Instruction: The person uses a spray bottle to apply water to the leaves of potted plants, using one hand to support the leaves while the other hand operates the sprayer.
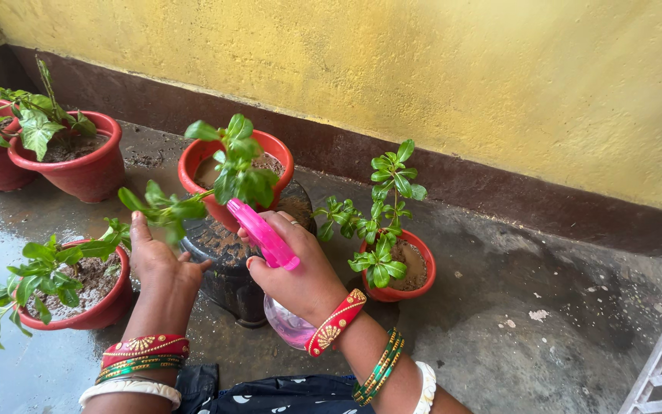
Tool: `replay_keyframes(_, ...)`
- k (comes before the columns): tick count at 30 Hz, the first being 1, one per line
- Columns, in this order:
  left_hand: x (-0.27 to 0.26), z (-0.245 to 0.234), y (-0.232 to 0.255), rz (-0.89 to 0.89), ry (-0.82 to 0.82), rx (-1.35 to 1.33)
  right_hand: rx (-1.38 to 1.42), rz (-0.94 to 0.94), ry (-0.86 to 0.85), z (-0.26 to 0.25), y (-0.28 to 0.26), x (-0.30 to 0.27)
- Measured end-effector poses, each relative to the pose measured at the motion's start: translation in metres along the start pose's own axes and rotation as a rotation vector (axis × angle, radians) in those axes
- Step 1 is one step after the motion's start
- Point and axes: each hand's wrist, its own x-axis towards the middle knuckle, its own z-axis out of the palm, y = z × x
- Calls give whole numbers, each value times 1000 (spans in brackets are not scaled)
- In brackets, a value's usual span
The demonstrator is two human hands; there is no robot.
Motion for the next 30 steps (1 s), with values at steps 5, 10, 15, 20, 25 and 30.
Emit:
replay_keyframes(5, -12, 3, 2, -47, -241, -36, -56, 31, -66, 2, 0, 0)
replay_keyframes(10, -22, 9, 1, 14, -439, -68, -96, 44, -105, 3, -1, 0)
replay_keyframes(15, -15, 11, -5, -14, -413, -40, 16, 76, -99, 1, -4, -1)
replay_keyframes(20, -5, 11, -11, 8, -497, -52, 20, 61, -105, 2, -6, -2)
replay_keyframes(25, -20, 13, -4, 36, -480, -76, -13, 28, -97, 3, -1, -3)
replay_keyframes(30, -30, 14, 2, 37, -495, -23, -119, 44, -91, 1, 0, -3)
